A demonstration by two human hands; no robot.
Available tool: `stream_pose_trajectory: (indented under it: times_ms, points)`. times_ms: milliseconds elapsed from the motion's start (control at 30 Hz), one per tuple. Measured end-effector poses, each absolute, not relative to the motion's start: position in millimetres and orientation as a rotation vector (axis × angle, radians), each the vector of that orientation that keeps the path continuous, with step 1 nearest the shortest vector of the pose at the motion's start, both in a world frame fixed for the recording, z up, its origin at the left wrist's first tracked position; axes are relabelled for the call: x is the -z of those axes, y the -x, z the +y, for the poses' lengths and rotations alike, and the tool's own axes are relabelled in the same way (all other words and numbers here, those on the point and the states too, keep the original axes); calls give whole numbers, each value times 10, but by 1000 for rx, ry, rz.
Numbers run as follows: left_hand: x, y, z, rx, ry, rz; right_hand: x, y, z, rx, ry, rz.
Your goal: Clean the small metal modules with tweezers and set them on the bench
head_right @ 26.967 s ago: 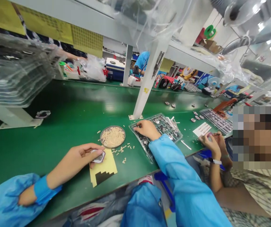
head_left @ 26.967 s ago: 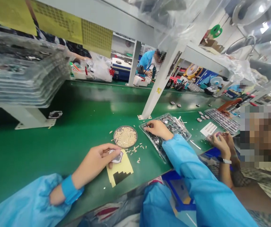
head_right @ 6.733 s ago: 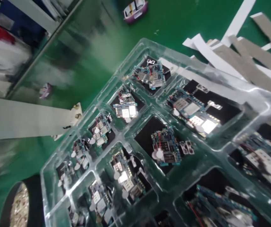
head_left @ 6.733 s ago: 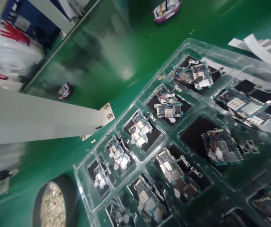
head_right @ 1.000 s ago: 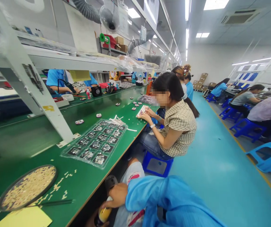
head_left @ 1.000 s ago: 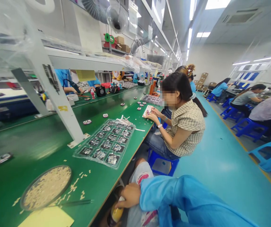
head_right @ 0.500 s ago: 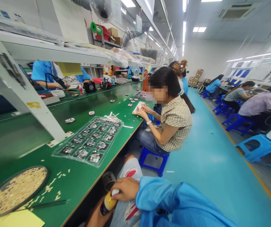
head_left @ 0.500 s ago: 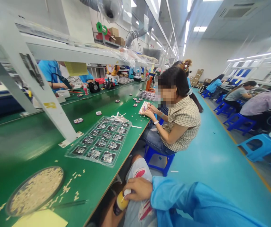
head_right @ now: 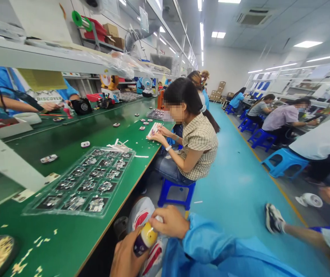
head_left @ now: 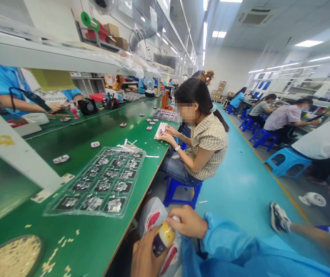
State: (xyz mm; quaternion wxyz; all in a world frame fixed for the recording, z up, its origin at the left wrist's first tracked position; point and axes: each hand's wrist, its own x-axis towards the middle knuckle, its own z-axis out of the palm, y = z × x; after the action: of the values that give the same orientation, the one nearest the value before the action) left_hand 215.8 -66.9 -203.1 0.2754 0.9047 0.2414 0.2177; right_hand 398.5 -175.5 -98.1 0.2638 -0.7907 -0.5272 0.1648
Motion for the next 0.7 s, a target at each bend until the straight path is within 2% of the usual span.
stream_pose_trajectory:
  times_ms: [200,367,467,700]
  points:
    - [1797,-2220,-743,-363,-2495,714,1086,-4091,-1869,-615,2237,-1172]
    - [1449,-2333,-781,-73,-2355,596,1047,-4171,-2068,-410,2038,-1391]
    - [1277,-2453,-857,12,-2323,584,1046,-4253,-2119,-497,2103,-1376]
    - [1425,-2597,-1055,24,-2449,620,1221,-4380,-2159,-738,2349,-1093]
